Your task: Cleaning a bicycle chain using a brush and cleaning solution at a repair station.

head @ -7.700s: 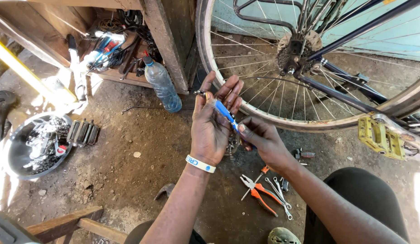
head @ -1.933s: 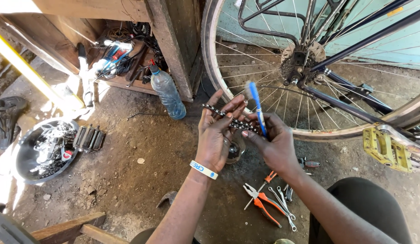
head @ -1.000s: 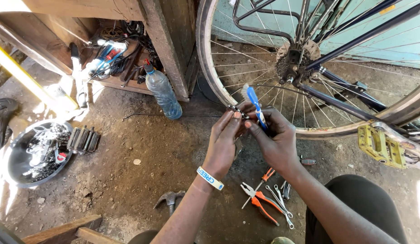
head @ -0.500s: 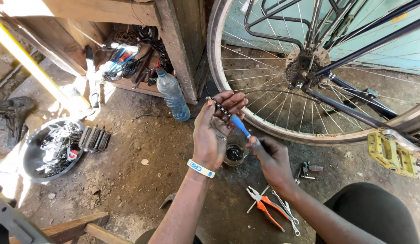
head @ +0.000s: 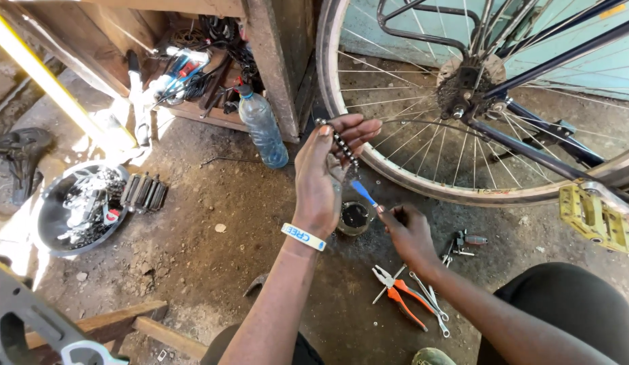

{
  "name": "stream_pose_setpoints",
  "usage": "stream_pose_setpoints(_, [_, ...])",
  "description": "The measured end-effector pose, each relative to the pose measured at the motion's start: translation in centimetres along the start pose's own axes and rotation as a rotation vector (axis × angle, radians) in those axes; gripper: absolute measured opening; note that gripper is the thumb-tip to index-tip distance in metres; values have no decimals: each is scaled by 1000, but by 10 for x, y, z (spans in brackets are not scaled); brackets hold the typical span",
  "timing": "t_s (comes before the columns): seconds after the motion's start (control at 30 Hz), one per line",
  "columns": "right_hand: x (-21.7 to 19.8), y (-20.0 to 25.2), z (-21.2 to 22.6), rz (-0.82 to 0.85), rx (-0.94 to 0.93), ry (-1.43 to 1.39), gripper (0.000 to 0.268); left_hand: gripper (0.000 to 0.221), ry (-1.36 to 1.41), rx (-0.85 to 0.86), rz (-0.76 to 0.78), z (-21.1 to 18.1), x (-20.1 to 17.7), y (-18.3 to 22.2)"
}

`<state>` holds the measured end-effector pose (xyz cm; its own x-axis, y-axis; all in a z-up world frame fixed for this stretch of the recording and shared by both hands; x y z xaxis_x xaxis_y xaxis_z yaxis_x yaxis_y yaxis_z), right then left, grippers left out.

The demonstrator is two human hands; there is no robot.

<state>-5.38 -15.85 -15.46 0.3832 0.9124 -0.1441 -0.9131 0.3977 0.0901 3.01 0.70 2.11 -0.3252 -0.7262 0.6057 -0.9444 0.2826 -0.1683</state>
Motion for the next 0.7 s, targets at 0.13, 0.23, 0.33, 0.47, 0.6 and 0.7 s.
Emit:
stream_pose_setpoints(0.13, [1, -41, 11, 172, -134, 775, 38, 42, 19, -3, 18, -7, 4, 4])
stream_pose_setpoints(0.23, [12, -77, -10, 326, -296, 1333, 30, 37, 17, -9, 33, -6, 2, 7])
stream_pose_setpoints(0.33, [37, -95, -39, 478, -520, 1542, 26, 34, 5, -16, 42, -7, 1, 9])
stream_pose_setpoints(0.47, [63, -107, -72, 661, -581, 1550, 24, 42, 13, -27, 72, -7, 5, 10])
stream_pose_setpoints(0.6, [50, -98, -50, 609, -448, 1443, 35, 46, -8, -44, 82, -10, 6, 13])
stream_pose_setpoints(0.7, [32, -95, -26, 597, -453, 1282, 27, 49, -33, -62, 62, -11, 5, 9])
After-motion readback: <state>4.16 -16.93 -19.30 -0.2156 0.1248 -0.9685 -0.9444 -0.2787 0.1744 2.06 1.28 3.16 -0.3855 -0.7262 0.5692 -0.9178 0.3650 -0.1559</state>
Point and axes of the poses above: each hand's wrist, its own y-axis away from the middle knuckle, its own x-axis out of the palm, z = x × y, the point moved 3 cm from there along -y, towards the middle knuckle, and after that the axes turned 6 degrees about -x, right-handed, at the moved point
